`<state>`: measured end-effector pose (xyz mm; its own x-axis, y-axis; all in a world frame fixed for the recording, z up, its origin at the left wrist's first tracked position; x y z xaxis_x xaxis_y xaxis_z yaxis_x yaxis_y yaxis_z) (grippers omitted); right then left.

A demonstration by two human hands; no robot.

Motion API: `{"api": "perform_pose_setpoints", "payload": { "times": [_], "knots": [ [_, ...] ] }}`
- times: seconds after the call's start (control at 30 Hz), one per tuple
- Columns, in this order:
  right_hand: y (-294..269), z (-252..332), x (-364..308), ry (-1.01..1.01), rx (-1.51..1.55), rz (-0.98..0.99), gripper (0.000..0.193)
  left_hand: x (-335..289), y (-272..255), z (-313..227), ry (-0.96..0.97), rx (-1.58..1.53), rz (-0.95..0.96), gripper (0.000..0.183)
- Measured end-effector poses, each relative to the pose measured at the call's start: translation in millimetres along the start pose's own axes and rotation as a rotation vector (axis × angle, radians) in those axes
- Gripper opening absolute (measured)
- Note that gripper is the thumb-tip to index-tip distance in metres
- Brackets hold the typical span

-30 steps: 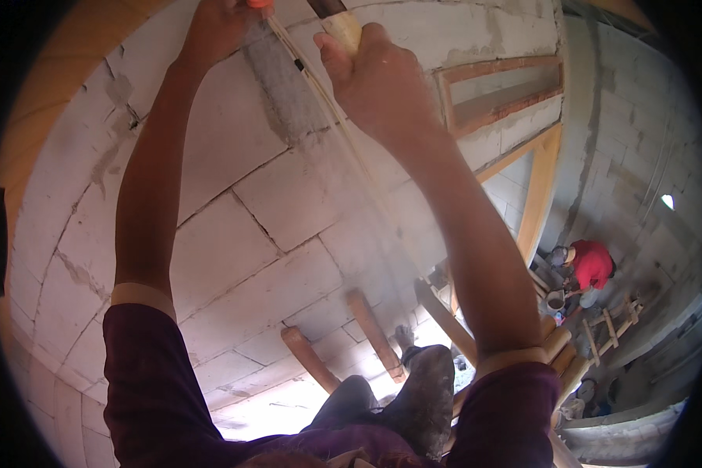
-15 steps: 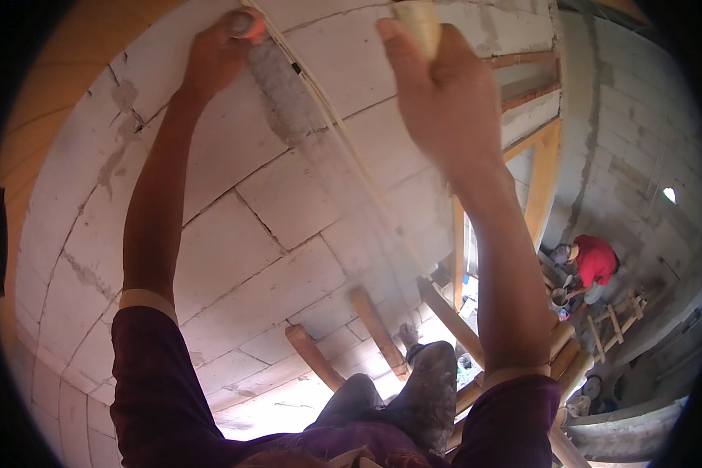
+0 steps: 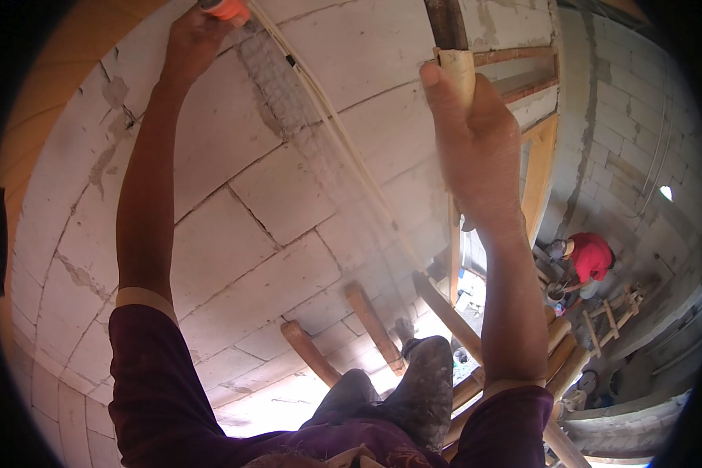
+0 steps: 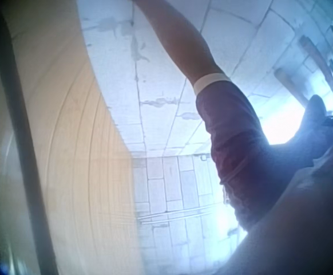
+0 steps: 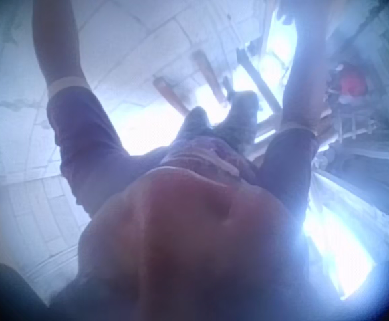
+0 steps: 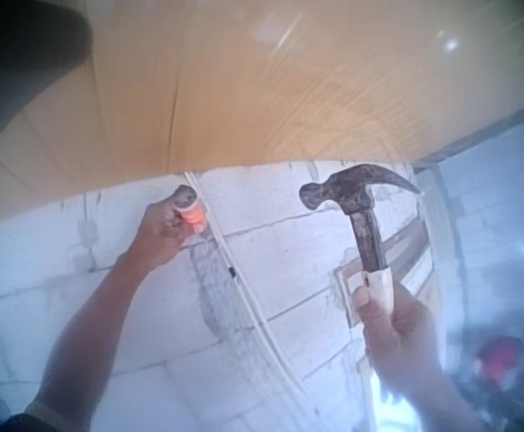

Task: The person is installing electrical conduit on a wall. They use a hammer to drive nails into the wall to secure the conduit in place.

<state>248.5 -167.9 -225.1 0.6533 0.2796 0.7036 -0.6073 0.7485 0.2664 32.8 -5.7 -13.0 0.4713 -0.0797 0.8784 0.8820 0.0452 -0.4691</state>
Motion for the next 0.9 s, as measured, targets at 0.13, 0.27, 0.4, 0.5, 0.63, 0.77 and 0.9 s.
{"api": "perform_pose_setpoints", "payload": {
  "times": [0.13,0.27,0.4,0.5,0.63,0.77,0.9],
  "knots": [
    [5.5,2.0,-2.0,0.005,-0.044,0.019,0.047,3.3,4.6,-6.2,-0.021,0.114,0.005,0.011],
    [14.2,25.8,0.3,-0.098,-0.095,0.02,0.047,3.9,7.7,-2.8,-0.056,0.218,0.042,0.017],
    [16.2,81.8,0.2,-0.36,0.049,-0.161,0.047,4.5,8.4,0.9,-0.081,0.319,0.057,0.021],
    [48.7,85.1,7.5,-0.471,-0.016,-0.136,0.046,7.5,12.1,-12.3,0.002,0.331,0.05,0.02],
    [83.0,60.3,23.7,-0.443,-0.322,0.051,0.045,8.8,15.2,-4.9,-0.031,0.37,0.041,0.021],
    [58.9,80.7,14.4,-0.418,-0.052,-0.088,0.046,5.7,9.2,0.2,-0.069,0.353,0.045,0.023],
    [87.8,46.6,22.0,-0.397,-0.381,0.084,0.047,4.9,14.8,0.6,-0.121,0.429,0.045,0.018]
  ]
}}
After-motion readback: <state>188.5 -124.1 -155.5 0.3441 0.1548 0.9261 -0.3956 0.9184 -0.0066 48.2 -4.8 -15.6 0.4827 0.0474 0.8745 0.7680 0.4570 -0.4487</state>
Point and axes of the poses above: each hand's wrist, its own x-axis towards the middle knuckle, its own y-axis out of the palm, z = x × y, the point moved 10 cm from there along x, towards the middle knuckle, and after that the axes turned 8 degrees about -z, right-handed, at the moved point
